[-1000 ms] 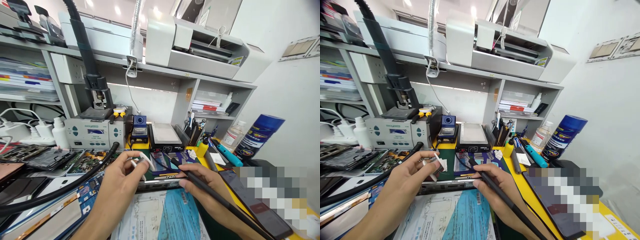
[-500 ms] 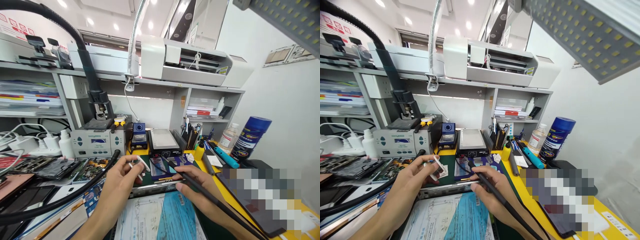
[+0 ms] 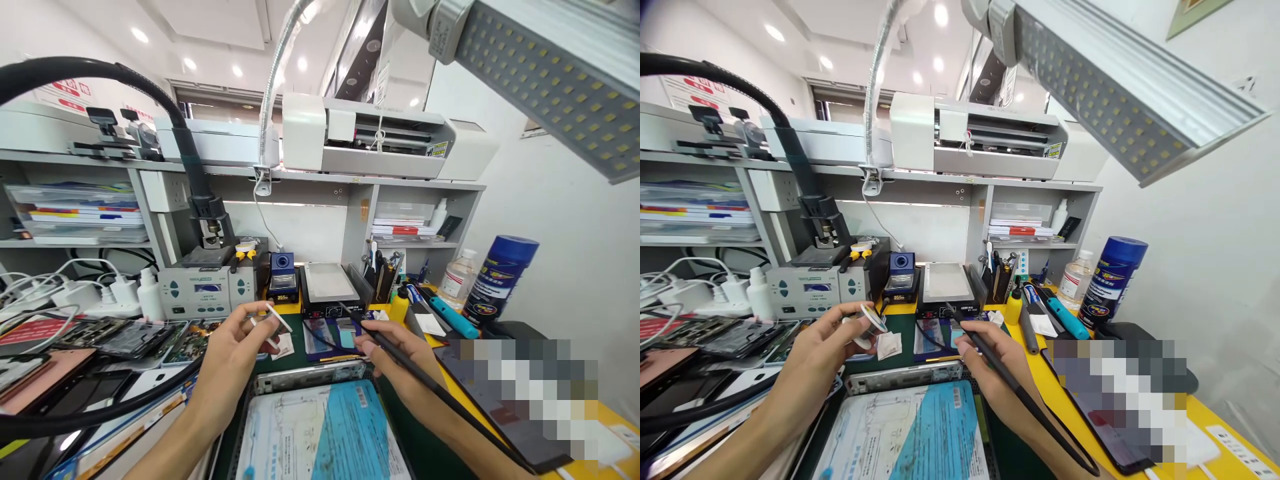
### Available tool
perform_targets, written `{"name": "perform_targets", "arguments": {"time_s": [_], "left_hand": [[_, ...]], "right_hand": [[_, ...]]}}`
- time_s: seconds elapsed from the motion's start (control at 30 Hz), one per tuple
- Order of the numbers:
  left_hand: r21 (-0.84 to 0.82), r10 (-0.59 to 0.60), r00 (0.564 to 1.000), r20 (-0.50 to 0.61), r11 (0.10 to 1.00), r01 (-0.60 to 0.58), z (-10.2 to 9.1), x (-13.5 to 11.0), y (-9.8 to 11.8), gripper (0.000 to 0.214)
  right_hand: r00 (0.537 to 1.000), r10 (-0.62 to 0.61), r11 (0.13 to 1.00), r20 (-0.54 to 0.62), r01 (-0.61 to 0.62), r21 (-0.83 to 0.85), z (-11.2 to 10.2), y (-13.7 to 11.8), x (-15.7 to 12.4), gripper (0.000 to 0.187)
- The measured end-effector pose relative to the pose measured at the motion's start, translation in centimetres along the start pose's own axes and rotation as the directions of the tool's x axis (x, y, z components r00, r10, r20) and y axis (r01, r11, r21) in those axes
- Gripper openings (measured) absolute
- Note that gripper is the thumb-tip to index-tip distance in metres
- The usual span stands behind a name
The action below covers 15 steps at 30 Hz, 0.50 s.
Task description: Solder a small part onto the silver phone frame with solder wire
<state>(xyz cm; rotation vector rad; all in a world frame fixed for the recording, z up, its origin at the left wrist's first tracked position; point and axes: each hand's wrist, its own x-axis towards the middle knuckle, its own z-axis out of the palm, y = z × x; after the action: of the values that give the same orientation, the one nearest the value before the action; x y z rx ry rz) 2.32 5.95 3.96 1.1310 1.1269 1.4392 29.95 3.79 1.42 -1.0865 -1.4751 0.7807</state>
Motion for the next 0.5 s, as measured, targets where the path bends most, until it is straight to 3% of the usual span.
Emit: {"name": "perform_targets", "arguments": {"time_s": [0.17, 0.37, 0.5], "left_hand": [[-0.103, 0.049, 0.998, 0.039, 0.994, -0.045, 0.2, 0.2, 1.5, 0.053], [-0.147, 0.064, 0.984, 0.165, 0.988, -0.039, 2.8, 0.1, 3.3, 0.03], [-0.203, 0.063, 0.979, 0.192, 0.979, -0.023, 4.2, 0.1, 3.2, 0.044]], "right_hand": [[0.995, -0.014, 0.997, -0.103, 0.021, 0.068, 0.4, -0.9, 0.9, 0.043], [0.996, -0.016, 0.988, -0.085, 0.028, 0.149, 1.9, -4.5, 2.7, 0.056], [0.996, -0.044, 0.967, -0.076, 0.062, 0.248, 3.6, -5.6, 4.1, 0.061]]}}
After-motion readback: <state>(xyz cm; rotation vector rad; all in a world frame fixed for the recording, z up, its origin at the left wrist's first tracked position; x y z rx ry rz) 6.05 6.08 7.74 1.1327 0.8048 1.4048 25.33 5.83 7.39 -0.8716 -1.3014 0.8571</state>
